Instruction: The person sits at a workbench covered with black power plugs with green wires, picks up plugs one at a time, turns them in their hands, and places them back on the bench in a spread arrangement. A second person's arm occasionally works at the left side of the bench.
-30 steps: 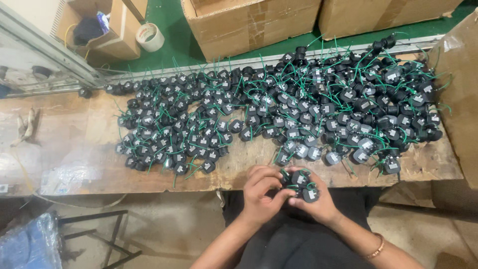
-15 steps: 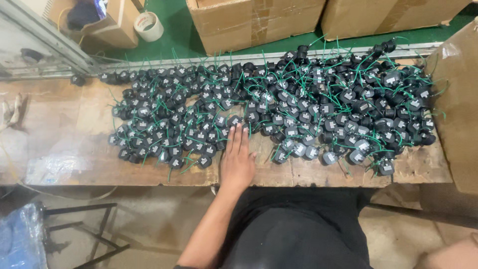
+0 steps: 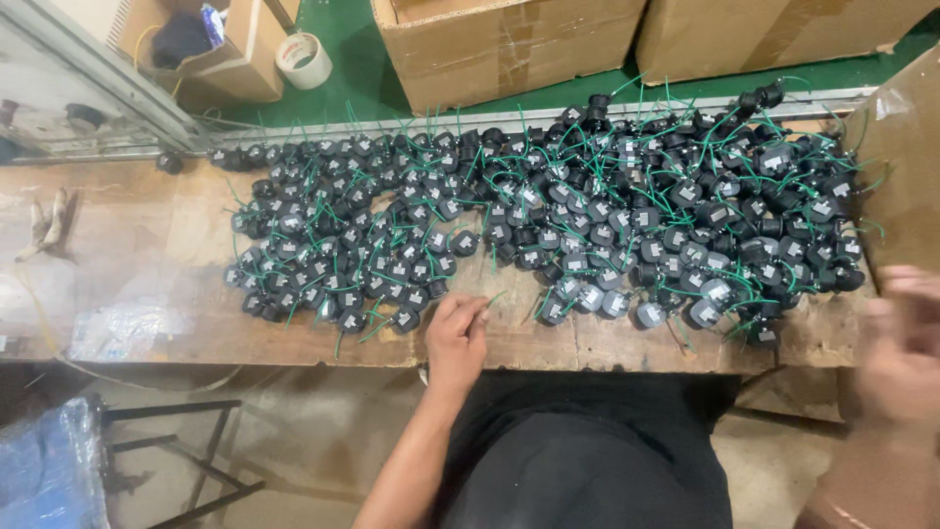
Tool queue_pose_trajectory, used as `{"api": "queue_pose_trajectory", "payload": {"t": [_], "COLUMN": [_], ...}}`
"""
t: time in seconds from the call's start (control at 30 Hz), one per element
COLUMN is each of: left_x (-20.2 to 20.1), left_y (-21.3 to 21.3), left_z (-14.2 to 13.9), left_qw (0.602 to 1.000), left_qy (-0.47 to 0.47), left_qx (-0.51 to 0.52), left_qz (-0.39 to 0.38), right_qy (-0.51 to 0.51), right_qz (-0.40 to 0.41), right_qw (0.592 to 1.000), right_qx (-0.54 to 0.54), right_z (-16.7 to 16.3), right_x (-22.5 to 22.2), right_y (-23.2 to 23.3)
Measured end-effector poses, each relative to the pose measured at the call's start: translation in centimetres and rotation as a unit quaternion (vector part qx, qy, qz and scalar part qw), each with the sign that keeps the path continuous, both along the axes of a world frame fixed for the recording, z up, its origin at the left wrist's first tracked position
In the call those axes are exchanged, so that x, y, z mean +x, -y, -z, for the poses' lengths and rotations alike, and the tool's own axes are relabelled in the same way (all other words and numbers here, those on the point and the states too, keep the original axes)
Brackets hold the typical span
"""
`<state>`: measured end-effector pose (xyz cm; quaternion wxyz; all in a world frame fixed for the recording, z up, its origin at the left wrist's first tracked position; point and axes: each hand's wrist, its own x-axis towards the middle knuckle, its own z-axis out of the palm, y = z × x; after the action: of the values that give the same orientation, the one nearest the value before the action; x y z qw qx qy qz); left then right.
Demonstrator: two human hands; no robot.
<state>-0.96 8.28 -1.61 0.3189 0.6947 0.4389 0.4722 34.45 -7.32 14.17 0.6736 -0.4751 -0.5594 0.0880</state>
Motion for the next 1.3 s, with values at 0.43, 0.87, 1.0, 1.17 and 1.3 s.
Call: {"api": "queue_pose_trajectory", "payload": {"t": [0.43,0.87,1.0,1.17,1.3], "left_x": [5.2,2.2,1.9,1.8,1.0], "left_y": [2.3,0.8,1.5,1.9,1.5], "left_z": [-2.1,-2.9,-3.0,-3.3,-3.6], "left_qw": [0.961,0.935,0.943,0.946,0.935], "left_qy": [0.114,0.116,0.118,0.097,0.059], "left_qx": [0.136,0.128,0.1,0.118,0.131], "left_qz": [0.213,0.31,0.293,0.286,0.325], "right_qy": [0.118,-0.057,0.028,0.1,0.088], "right_qz": [-0.154,-0.202,-0.119,-0.084,-0.098], "right_qw": [0.925,0.945,0.964,0.965,0.97], "right_qx": [-0.328,-0.252,-0.235,-0.228,-0.206], "right_z": [15.1,16.6,16.0,15.4,15.0], "right_x": [-15.1,-13.7,-14.4,-14.9,-14.6], "right_y": [-6.4,-5.9,-5.4,-4.8,-4.6]}}
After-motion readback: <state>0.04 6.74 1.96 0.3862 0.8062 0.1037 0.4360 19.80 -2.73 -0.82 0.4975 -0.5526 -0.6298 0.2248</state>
